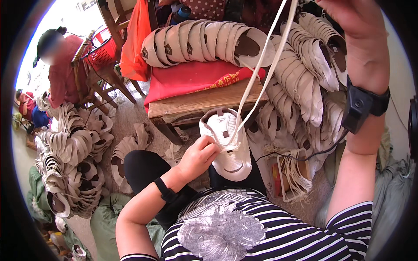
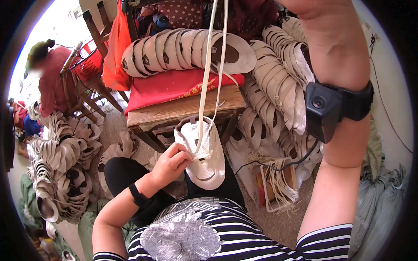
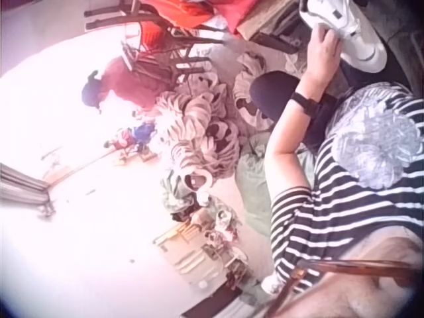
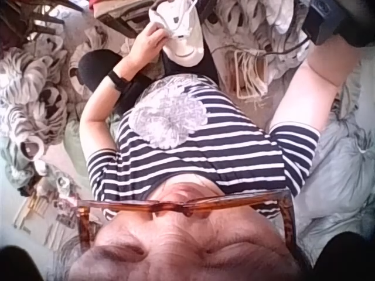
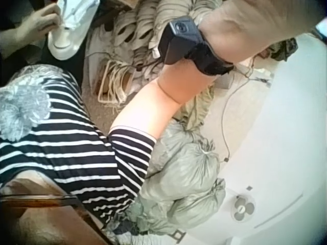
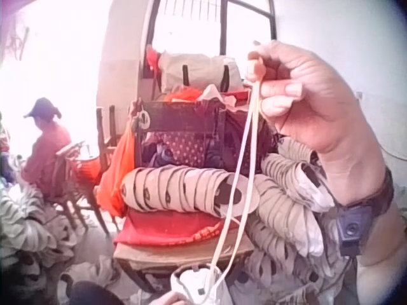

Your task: The recorder is lacing up white sneaker-style shoes.

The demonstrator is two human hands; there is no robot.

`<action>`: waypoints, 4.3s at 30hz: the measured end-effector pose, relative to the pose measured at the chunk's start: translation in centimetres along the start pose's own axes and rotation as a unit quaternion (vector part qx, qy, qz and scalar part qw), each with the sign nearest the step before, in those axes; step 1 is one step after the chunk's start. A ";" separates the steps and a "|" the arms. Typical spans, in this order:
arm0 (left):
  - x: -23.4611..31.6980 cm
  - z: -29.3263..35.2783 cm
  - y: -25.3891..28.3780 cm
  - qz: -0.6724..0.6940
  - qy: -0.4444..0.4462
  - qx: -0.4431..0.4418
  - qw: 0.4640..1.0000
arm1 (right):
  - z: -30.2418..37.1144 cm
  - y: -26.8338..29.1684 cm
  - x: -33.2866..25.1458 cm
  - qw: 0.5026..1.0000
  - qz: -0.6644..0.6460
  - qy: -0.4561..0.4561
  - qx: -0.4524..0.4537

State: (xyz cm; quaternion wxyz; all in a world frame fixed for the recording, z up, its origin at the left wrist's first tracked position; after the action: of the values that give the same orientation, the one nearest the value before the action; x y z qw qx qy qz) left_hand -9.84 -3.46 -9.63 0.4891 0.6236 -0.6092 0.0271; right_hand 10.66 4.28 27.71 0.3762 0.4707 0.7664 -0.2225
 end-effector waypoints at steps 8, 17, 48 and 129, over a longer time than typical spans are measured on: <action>0.0 0.3 -0.2 -0.146 -0.018 0.001 0.989 | -1.0 1.7 5.7 0.996 -0.038 -0.073 0.038; 0.7 -3.4 2.4 0.061 0.176 0.082 0.979 | 0.0 0.0 5.5 0.970 0.201 0.027 0.131; 0.0 -3.0 5.1 0.540 0.314 0.199 0.755 | 28.8 -4.3 23.2 0.823 0.539 0.052 -0.175; 0.5 0.1 -1.9 0.113 0.266 0.067 0.955 | 23.9 -3.7 24.3 0.743 0.546 -0.250 -0.295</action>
State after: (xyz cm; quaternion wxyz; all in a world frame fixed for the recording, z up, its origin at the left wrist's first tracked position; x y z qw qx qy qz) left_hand -8.29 -4.34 -10.46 0.5841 0.5520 -0.5208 0.2879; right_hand 9.51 -0.60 -6.21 0.7315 0.6016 0.2844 0.1488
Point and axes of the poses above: each hand's wrist, its own z-axis away from the middle knuckle, its own y-axis out of the back of the hand, x = y × z, the point moved 4 cm from there along -z, towards the middle knuckle, and after that the axes turned 1 degree about z, right-handed, at the moved point
